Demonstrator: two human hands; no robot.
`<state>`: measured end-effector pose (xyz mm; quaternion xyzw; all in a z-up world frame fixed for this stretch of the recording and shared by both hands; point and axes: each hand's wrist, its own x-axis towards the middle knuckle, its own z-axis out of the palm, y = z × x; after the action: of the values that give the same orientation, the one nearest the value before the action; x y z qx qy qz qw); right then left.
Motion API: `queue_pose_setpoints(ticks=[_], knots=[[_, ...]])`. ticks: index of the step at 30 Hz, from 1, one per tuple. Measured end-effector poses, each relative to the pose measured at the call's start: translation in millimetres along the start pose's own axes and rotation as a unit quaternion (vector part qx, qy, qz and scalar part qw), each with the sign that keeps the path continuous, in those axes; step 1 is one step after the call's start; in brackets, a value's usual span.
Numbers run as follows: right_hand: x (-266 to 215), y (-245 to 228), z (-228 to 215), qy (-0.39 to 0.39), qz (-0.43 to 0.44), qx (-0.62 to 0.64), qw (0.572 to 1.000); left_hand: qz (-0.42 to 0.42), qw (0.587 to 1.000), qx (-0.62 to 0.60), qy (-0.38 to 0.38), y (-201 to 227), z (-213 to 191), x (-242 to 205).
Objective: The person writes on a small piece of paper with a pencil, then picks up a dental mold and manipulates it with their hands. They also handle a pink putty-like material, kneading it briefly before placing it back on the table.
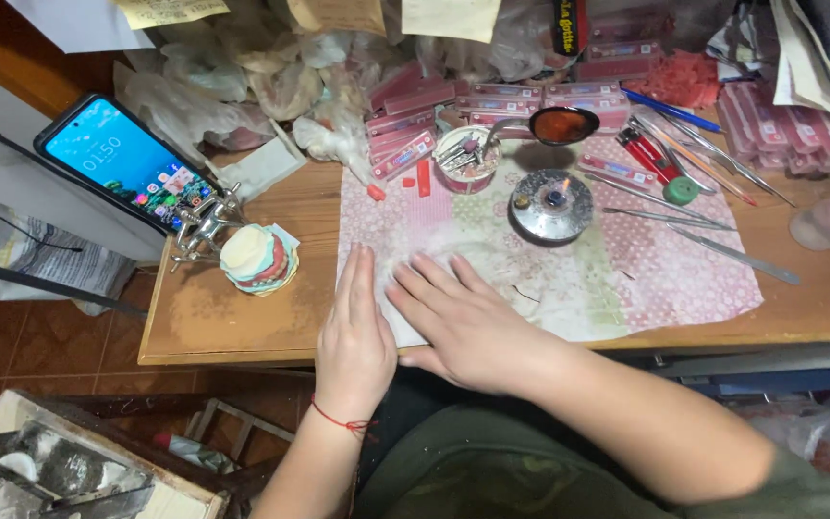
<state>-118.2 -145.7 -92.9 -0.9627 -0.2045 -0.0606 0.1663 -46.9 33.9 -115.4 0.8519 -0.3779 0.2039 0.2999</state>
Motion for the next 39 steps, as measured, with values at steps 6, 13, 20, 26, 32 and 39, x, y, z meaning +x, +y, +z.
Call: queue_pose_setpoints(ticks=[6,13,20,26,32,39], knots=[[24.3,16.5,-18.0,-0.088,0.17,-0.049,0.98,-0.055,0.998,-0.012,-0.003,-3.2,1.5,-2.8],[7.3,39.0,27.8,0.073,0.293,-0.108,0.947,-0.045,0.999,-0.011,-0.009,-1.0,-0.8,-3.9],[-90.9,21.4,5.5,0.139,0.259,-0.119,0.948,-0.066,0.998,0.012,-0.002,11.3,-2.8,-1.1],[-179.7,40.9,-18.5,0.128,0.396,-0.173,0.893,-0.049,0.996,0.011,0.074,13.4,11.2,-4.8],[-260.5,46.0,-74.1,0.116,0.645,-0.143,0.741,-0.017,0.994,-0.052,0.1,5.7,20.9,-8.4],[-492.5,110.6,49.7,-0.096,0.81,-0.051,0.577,-0.045,0.999,0.006,0.009,-0.6,1.8,-14.4]])
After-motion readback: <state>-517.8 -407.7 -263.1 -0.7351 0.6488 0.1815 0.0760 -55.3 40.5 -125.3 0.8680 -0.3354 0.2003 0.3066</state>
